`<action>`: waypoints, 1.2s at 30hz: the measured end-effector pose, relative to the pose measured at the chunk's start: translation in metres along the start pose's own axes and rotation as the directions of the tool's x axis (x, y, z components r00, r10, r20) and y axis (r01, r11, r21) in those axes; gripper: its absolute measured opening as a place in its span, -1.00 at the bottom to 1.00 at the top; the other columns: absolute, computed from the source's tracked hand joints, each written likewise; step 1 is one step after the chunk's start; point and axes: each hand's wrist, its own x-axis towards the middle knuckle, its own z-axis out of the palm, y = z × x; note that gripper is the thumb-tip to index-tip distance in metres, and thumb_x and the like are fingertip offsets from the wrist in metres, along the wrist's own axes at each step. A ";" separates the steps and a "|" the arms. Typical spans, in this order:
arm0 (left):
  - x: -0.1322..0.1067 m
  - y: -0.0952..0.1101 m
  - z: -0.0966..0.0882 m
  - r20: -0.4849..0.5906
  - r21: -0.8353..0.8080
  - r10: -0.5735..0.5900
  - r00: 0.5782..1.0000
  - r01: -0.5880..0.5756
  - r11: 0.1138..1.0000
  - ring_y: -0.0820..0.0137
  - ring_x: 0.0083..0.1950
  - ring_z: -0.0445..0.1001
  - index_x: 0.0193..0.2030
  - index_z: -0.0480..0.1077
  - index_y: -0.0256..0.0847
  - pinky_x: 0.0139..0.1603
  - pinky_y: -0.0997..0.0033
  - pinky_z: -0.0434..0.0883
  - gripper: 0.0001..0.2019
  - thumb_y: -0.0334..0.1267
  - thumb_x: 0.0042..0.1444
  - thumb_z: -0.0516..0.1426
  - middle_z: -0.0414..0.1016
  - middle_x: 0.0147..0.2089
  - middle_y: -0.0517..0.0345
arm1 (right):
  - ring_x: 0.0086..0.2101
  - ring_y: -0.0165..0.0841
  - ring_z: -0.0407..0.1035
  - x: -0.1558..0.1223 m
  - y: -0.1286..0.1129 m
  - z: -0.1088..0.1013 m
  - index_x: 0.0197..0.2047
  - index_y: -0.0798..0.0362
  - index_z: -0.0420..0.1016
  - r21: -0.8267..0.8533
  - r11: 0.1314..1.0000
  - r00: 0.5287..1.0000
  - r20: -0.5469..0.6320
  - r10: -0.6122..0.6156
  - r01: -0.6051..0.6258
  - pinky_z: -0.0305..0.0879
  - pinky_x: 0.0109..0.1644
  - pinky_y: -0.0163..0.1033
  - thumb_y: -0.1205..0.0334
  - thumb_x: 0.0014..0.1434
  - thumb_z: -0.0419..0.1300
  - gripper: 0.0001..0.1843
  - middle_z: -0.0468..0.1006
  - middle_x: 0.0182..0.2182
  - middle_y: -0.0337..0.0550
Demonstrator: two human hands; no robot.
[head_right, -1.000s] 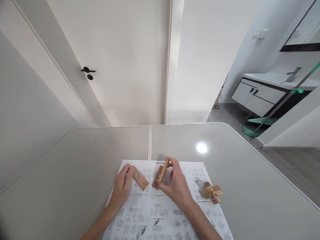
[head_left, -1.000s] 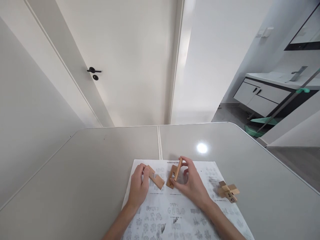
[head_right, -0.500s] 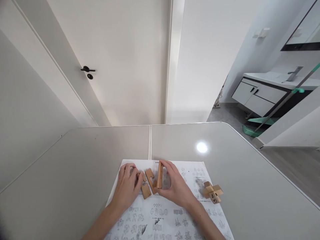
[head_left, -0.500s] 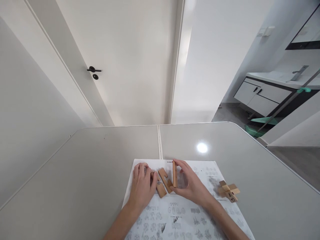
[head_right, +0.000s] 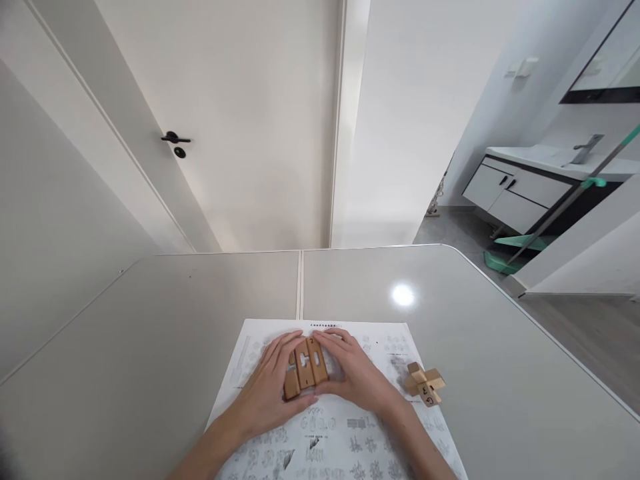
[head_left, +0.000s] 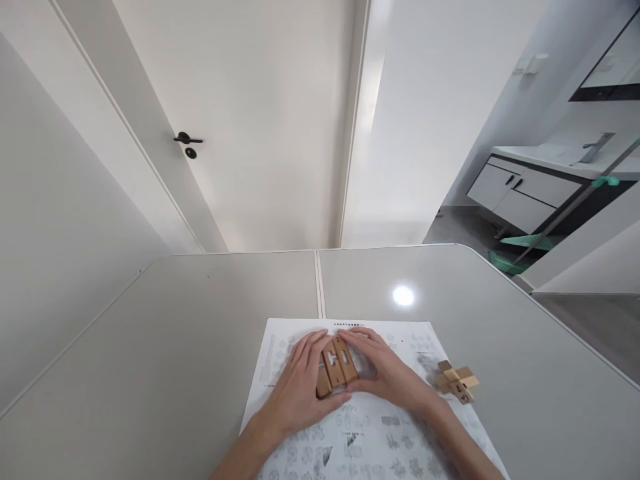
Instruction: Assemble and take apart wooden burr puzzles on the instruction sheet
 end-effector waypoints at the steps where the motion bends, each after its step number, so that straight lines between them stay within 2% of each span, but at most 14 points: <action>1: 0.000 0.000 0.000 0.012 -0.010 0.005 1.000 -0.005 1.000 -0.07 0.48 0.16 0.50 0.00 0.04 0.41 -0.22 0.29 -0.08 0.00 0.10 0.38 0.18 0.48 -0.08 | 0.38 -0.04 0.14 0.001 -0.002 0.003 0.50 -0.34 0.11 0.009 1.000 1.000 -0.001 -0.015 0.015 0.24 0.39 0.25 0.16 0.18 0.47 -0.05 0.34 0.39 -0.11; 4: 0.001 0.000 -0.002 0.016 -0.034 0.016 1.000 -0.015 0.999 -0.07 0.47 0.17 0.50 0.01 0.09 0.41 -0.22 0.30 -0.03 0.01 0.04 0.42 0.20 0.47 -0.06 | 0.38 -0.05 0.15 0.002 -0.006 0.011 0.50 -0.36 0.10 0.048 0.998 0.999 -0.013 -0.035 0.036 0.21 0.41 0.23 0.20 0.18 0.46 -0.04 0.31 0.40 -0.14; 8: 0.003 -0.002 -0.002 -0.004 -0.054 -0.025 1.000 0.024 0.998 -0.07 0.41 0.25 0.44 0.10 0.08 0.34 -0.20 0.37 -0.06 0.07 -0.02 0.44 0.29 0.40 -0.06 | 0.37 -0.05 0.19 0.003 -0.011 0.012 0.49 -0.35 0.11 0.148 0.989 1.000 -0.029 -0.001 0.005 0.22 0.40 0.21 0.12 0.20 0.43 -0.09 0.29 0.42 -0.15; 14: 0.005 -0.007 0.001 -0.059 -0.005 -0.055 0.997 0.054 0.999 -0.02 0.37 0.31 0.41 0.14 0.07 0.31 -0.12 0.38 -0.25 -0.04 0.15 0.36 0.38 0.33 -0.01 | 0.07 -0.15 0.49 0.006 -0.015 0.009 0.33 -0.19 0.39 0.243 0.966 0.987 -0.105 0.120 -0.092 0.45 0.21 0.08 -0.01 0.37 0.22 -0.50 0.48 0.27 -0.09; 18: 0.007 -0.023 -0.005 -0.143 0.102 -0.075 0.987 0.090 0.991 -0.02 0.36 0.31 0.39 0.17 0.03 0.31 -0.10 0.35 -0.34 -0.04 0.21 0.30 0.39 0.33 -0.02 | -0.01 -0.19 0.52 0.007 -0.013 0.012 0.28 -0.16 0.44 0.273 0.955 0.977 -0.138 0.161 -0.119 0.47 0.19 0.04 -0.04 0.39 0.17 -0.56 0.53 0.21 -0.08; 21: 0.009 -0.040 -0.015 -0.241 0.177 -0.121 0.963 0.167 0.970 0.00 0.32 0.35 0.33 0.25 0.00 0.34 -0.11 0.30 -0.43 -0.02 0.23 0.27 0.42 0.30 -0.01 | -0.01 -0.19 0.52 0.006 -0.012 0.013 0.26 -0.17 0.45 0.290 0.949 0.975 -0.142 0.168 -0.121 0.46 0.19 0.05 -0.03 0.40 0.17 -0.59 0.54 0.19 -0.09; 24: 0.010 -0.055 -0.024 -0.348 0.232 -0.194 0.917 0.285 0.930 -0.01 0.28 0.37 0.20 0.36 -0.02 0.32 -0.15 0.29 -0.56 -0.01 0.23 0.24 0.43 0.27 -0.01 | -0.03 -0.17 0.52 0.007 -0.011 0.014 0.22 -0.14 0.47 0.308 0.945 0.974 -0.156 0.167 -0.113 0.48 0.16 0.07 -0.03 0.39 0.18 -0.60 0.54 0.18 -0.06; 27: 0.010 -0.062 -0.029 -0.426 0.259 -0.247 0.871 0.379 0.888 -0.03 0.27 0.37 0.16 0.38 -0.04 0.31 -0.17 0.30 -0.58 0.02 0.22 0.22 0.44 0.25 -0.03 | -0.04 -0.17 0.52 0.007 -0.011 0.014 0.19 -0.13 0.49 0.335 0.934 0.970 -0.158 0.183 -0.122 0.48 0.13 0.05 -0.03 0.38 0.19 -0.62 0.55 0.17 -0.04; 29: 0.010 -0.062 -0.031 -0.449 0.273 -0.254 0.857 0.402 0.874 -0.04 0.26 0.38 0.17 0.35 -0.06 0.31 -0.18 0.30 -0.57 0.04 0.23 0.19 0.44 0.24 -0.04 | -0.06 -0.18 0.52 0.008 -0.012 0.013 0.16 -0.12 0.50 0.359 0.924 0.968 -0.155 0.198 -0.132 0.47 0.13 0.02 -0.02 0.38 0.19 -0.65 0.55 0.16 -0.04; 32: 0.009 -0.058 -0.030 -0.466 0.319 -0.192 0.864 0.367 0.874 -0.07 0.31 0.35 0.20 0.31 -0.09 0.33 -0.23 0.29 -0.57 0.02 0.28 0.16 0.40 0.29 -0.10 | -0.09 -0.20 0.52 0.009 -0.014 0.013 0.12 -0.12 0.52 0.389 0.911 0.963 -0.164 0.216 -0.138 0.47 0.10 -0.03 -0.02 0.38 0.19 -0.68 0.56 0.13 -0.06; 36: 0.009 -0.046 -0.027 -0.432 0.361 -0.058 0.900 0.232 0.903 -0.04 0.37 0.32 0.23 0.27 -0.09 0.34 -0.22 0.31 -0.63 -0.07 0.36 0.12 0.36 0.34 -0.12 | -0.13 -0.22 0.52 0.011 -0.018 0.012 0.07 -0.10 0.53 0.404 0.903 0.957 -0.173 0.234 -0.148 0.47 0.04 -0.07 -0.03 0.38 0.19 -0.70 0.59 0.07 -0.07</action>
